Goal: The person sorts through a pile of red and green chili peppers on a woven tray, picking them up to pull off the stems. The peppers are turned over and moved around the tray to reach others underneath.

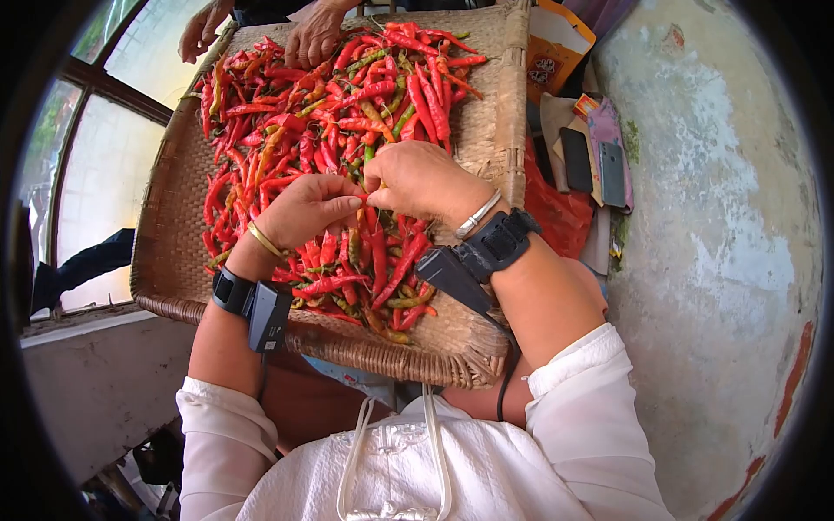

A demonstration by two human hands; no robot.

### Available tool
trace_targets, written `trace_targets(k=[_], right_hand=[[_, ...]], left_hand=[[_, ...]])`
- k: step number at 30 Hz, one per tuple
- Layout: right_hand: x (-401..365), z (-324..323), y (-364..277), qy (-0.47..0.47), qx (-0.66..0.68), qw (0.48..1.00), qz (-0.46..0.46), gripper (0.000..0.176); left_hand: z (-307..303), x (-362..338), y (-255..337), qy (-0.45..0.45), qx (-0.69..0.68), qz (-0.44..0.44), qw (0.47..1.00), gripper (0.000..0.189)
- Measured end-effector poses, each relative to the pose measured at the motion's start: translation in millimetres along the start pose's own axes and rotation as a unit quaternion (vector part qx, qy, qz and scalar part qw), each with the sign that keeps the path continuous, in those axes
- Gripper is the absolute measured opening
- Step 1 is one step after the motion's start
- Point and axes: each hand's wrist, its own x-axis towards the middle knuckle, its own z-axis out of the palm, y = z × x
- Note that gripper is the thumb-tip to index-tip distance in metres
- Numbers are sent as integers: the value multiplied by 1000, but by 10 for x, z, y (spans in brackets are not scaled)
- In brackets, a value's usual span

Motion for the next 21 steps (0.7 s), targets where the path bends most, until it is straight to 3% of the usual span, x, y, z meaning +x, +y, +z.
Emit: trace_targets(k=[4,6,7,9,10,12,14,15,16,18,20,21], right_hand=[[-20,-28,16,-23,91,995,-46,15],[-32,-113,-29,-115,148,981,47,17],[-41,-105,-18,-114,150,981,48,17],[-64,-81,18,-148,-27,980,132,18],[-87,-64,27,-146,-25,980,134,18],[-130,-6,28,-188,28,979,67,20],[-178,105,-29,-194,25,979,53,22],[-206,98,-108,-215,-16,976,44,23],[-219,90,-168,-235,-57,970,34,23],[-209,99,-206,-248,-74,966,32,22],[-200,112,-213,-276,-124,952,36,19],[-205,128,-212,-276,-124,952,36,19]], left_hand=[[-154,-129,125,-38,-48,-4,998,18],[-262,-208,197,14,-46,0,999,17],[-345,-222,163,38,-75,15,996,17],[-470,-214,132,101,-126,36,986,15],[-514,-200,131,139,-148,44,978,15],[-643,-119,103,130,-141,59,980,21],[-611,-61,161,198,-319,236,896,37],[-628,-26,150,184,-339,265,884,56],[-604,-17,129,184,-340,264,884,56],[-486,25,93,281,-211,155,923,57],[-380,103,-54,272,-21,79,959,51],[-322,101,-58,204,-1,69,977,45]])
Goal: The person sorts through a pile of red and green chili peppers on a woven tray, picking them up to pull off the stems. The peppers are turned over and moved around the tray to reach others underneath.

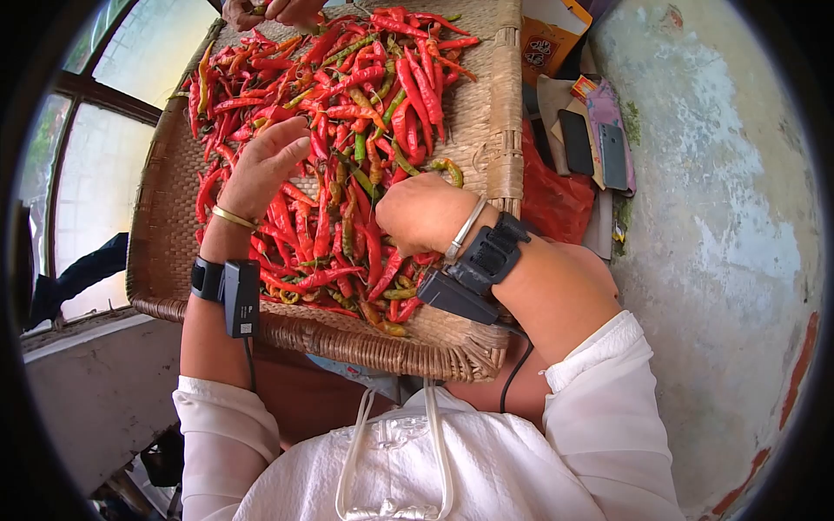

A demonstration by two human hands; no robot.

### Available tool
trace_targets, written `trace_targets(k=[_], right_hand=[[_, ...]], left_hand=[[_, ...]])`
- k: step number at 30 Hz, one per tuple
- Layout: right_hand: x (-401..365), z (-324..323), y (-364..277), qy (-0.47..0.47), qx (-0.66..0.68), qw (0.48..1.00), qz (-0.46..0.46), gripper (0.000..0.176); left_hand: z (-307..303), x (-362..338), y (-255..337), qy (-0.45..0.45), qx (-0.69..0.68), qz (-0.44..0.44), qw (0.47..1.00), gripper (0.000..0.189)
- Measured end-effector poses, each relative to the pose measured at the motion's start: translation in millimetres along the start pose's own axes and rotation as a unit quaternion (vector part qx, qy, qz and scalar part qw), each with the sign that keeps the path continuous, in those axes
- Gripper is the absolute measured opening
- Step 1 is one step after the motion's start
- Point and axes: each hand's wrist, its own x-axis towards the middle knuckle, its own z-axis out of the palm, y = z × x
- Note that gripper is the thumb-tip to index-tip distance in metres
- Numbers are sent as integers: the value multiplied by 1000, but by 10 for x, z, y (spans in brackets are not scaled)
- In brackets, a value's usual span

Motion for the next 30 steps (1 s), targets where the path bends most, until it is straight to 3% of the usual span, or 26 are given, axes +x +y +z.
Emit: trace_targets(k=[3,4,5,10,19,21,23,25,27,30], right_hand=[[2,49,6,28,-35,999,16,16],[2,49,0,19,-42,999,17,16],[3,48,-7,10,-49,999,16,16],[-12,145,15,22,-41,999,-3,15],[-31,73,122,65,8,998,-10,10],[-74,-34,180,159,148,975,-52,10],[-81,-87,235,174,215,959,-58,14],[-72,-101,266,201,273,938,-69,16],[-85,-149,256,197,331,922,-50,15],[-132,-246,273,186,431,883,-15,14]], left_hand=[[222,-146,70,-160,16,1,987,33],[278,-185,110,-188,83,18,978,34],[319,-179,-27,-205,115,69,970,32],[456,-262,-23,-260,233,84,933,29],[459,-323,43,-325,208,69,920,30],[466,-341,18,-306,203,113,923,27],[461,-325,121,-319,231,52,918,22],[466,-321,53,-294,186,54,936,20],[441,-301,85,-268,67,-39,960,20],[360,-274,177,-276,93,-38,956,20]])
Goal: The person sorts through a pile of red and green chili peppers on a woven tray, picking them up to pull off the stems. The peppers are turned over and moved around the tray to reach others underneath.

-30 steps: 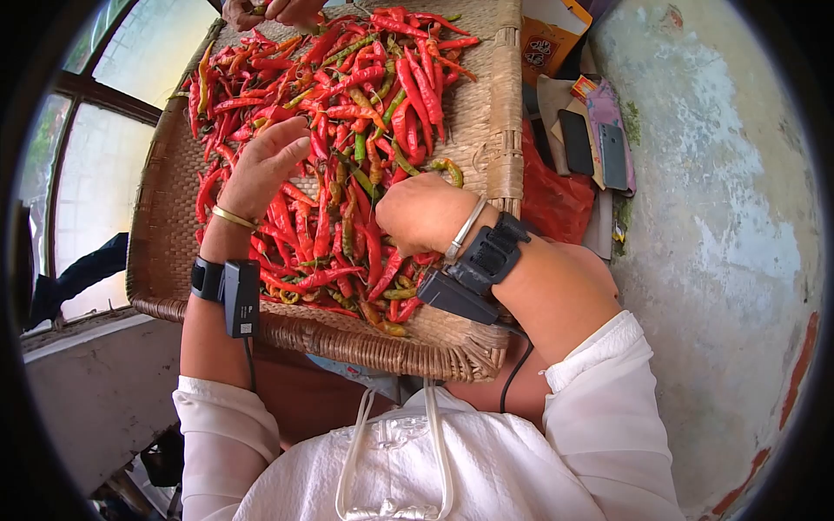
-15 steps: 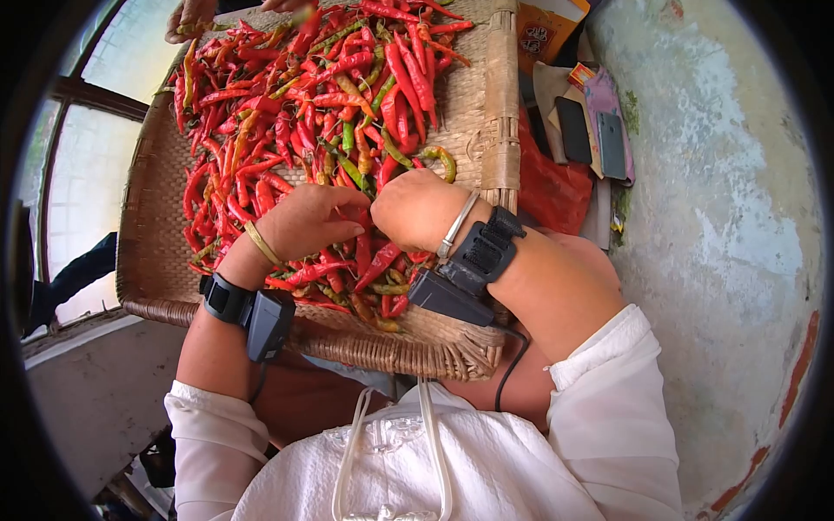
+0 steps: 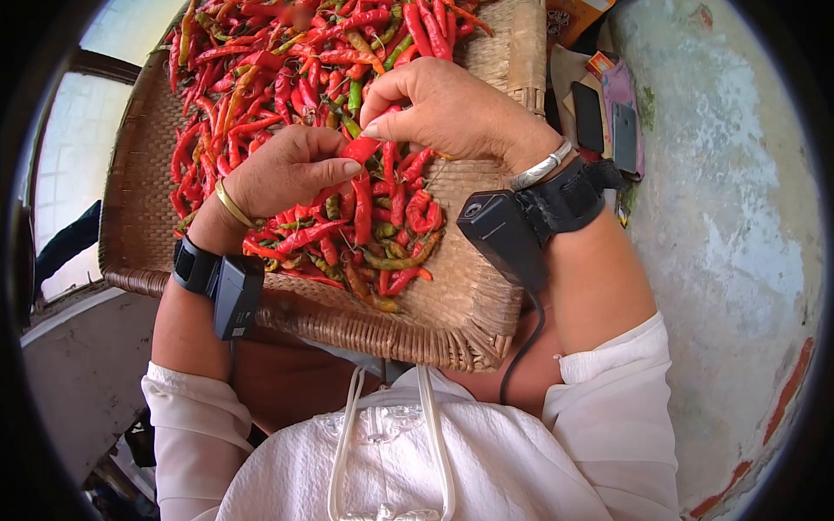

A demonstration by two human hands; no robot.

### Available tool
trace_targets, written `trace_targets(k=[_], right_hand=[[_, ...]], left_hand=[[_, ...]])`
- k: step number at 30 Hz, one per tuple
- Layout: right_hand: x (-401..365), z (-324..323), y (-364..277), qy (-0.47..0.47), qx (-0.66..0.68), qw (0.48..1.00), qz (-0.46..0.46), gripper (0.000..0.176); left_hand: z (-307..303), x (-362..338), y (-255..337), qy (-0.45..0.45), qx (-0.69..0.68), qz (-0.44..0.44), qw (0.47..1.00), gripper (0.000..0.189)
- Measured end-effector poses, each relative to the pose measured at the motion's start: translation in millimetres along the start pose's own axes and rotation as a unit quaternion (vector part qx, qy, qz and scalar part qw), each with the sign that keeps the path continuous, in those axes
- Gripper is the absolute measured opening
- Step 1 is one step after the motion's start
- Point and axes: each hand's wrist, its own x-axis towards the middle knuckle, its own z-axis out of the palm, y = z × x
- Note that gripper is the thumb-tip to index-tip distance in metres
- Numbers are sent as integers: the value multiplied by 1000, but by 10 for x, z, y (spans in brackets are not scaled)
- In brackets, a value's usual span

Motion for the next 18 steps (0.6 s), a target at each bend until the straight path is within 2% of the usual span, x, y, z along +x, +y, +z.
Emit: trace_targets(k=[1,2,3,5,6,7,9,10,11,12,13,14,15,16,17,18], right_hand=[[-1,-28,6,4,43,999,24,14],[19,-62,67,-1,74,997,7,14],[24,-55,75,0,76,997,8,14],[41,-39,72,99,135,986,11,19],[68,-79,105,126,102,986,26,27],[86,-119,128,127,104,986,28,27],[89,-180,146,112,197,971,76,31],[93,-143,114,150,198,966,76,26],[92,-116,98,151,198,965,78,26],[88,-85,88,164,189,966,63,27],[86,-64,80,177,180,967,47,28],[88,-50,69,174,179,967,49,28],[102,-37,57,180,133,973,62,23],[120,-24,52,186,85,976,75,18],[149,-9,139,180,82,977,75,18],[180,9,302,196,-125,973,5,22]], left_hand=[[-27,-7,5,-17,32,-1,999,20],[-18,13,-118,-16,16,34,999,21],[-39,-13,-80,-19,16,33,999,21],[-102,-73,49,-16,-36,-25,999,22],[-142,-78,11,-4,-34,-24,999,22],[-223,-71,-45,-4,-48,1,999,22],[-350,-72,-57,53,-46,15,997,21],[-430,-72,-60,88,-51,42,994,21],[-516,-66,-74,123,-56,70,988,21],[-604,-46,-119,183,-81,77,977,21],[-707,-74,-52,182,-133,121,967,24],[-694,-51,-13,241,-207,161,935,26],[-636,-34,48,300,-279,197,891,29],[-802,-29,-78,252,-247,209,912,37],[-864,16,-232,257,-251,208,910,37],[-862,52,-345,309,-106,146,934,39]])
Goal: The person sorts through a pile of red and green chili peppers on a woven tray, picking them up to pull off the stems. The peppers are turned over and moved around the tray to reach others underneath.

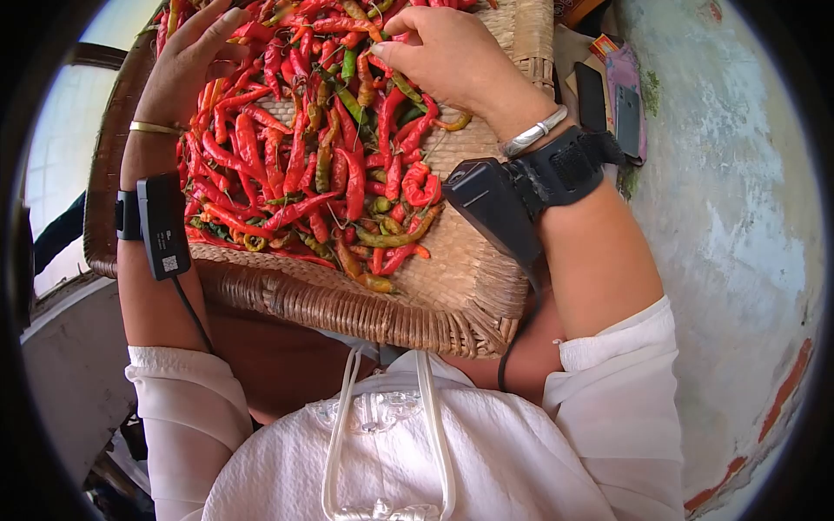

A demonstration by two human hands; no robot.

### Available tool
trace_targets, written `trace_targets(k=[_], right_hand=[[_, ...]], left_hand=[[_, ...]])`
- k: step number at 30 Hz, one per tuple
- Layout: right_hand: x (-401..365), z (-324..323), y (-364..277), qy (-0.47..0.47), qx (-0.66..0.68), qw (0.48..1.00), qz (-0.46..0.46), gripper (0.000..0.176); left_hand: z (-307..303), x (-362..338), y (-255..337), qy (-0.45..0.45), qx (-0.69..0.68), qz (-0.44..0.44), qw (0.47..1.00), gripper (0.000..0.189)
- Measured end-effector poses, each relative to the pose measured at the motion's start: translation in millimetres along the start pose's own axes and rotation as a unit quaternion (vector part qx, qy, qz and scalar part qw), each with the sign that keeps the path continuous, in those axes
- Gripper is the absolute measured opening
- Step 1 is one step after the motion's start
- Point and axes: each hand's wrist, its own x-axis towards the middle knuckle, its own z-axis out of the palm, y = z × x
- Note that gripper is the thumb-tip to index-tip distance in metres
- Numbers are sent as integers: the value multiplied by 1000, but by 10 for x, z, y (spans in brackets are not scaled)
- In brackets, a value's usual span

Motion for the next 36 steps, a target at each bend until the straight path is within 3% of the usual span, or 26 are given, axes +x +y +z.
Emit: trace_targets(k=[1,2,3,5,6,8,11,13,14,17,21,27,30,32,34,36], right_hand=[[5,43,40,27,-188,976,-108,31],[-2,61,54,-1,-244,965,-97,35],[-18,70,36,-4,-244,965,-98,35],[-54,79,3,-158,-250,949,-104,43],[-61,97,-31,-188,-242,947,-94,49],[-27,156,11,-192,-222,950,-106,49],[17,246,52,-228,-169,952,-115,48],[15,275,27,-252,-147,947,-136,36],[-1,278,-3,-292,-156,939,-89,33],[-26,322,27,-275,-192,937,-98,33],[29,397,74,-313,-264,908,-86,24],[-44,378,51,-286,-303,904,-93,22],[-32,370,75,-285,-322,897,-101,27],[-40,336,67,-291,-333,892,-96,29],[-65,236,-13,-232,-326,893,-204,9],[-73,68,-186,-226,-258,923,-176,9]], left_hand=[[7,-4,-112,24,164,-13,986,41],[31,-1,-217,-31,168,-31,985,43],[136,-52,-219,-73,181,-27,980,40],[369,-168,-146,-149,267,12,952,38],[441,-216,-164,-172,313,52,933,37],[574,-299,-290,-196,384,146,890,37],[705,-362,-203,-205,439,136,864,35],[705,-346,-257,-203,421,136,873,34],[693,-323,-283,-216,412,122,877,34],[716,-317,-265,-226,391,81,889,33],[727,-345,-264,-222,362,142,894,24],[729,-391,-233,-246,402,82,878,20],[719,-402,-305,-254,374,155,878,21],[722,-406,-326,-276,356,100,887,21],[732,-412,-289,-274,364,105,884,21],[712,-401,-228,-272,377,114,878,21]])
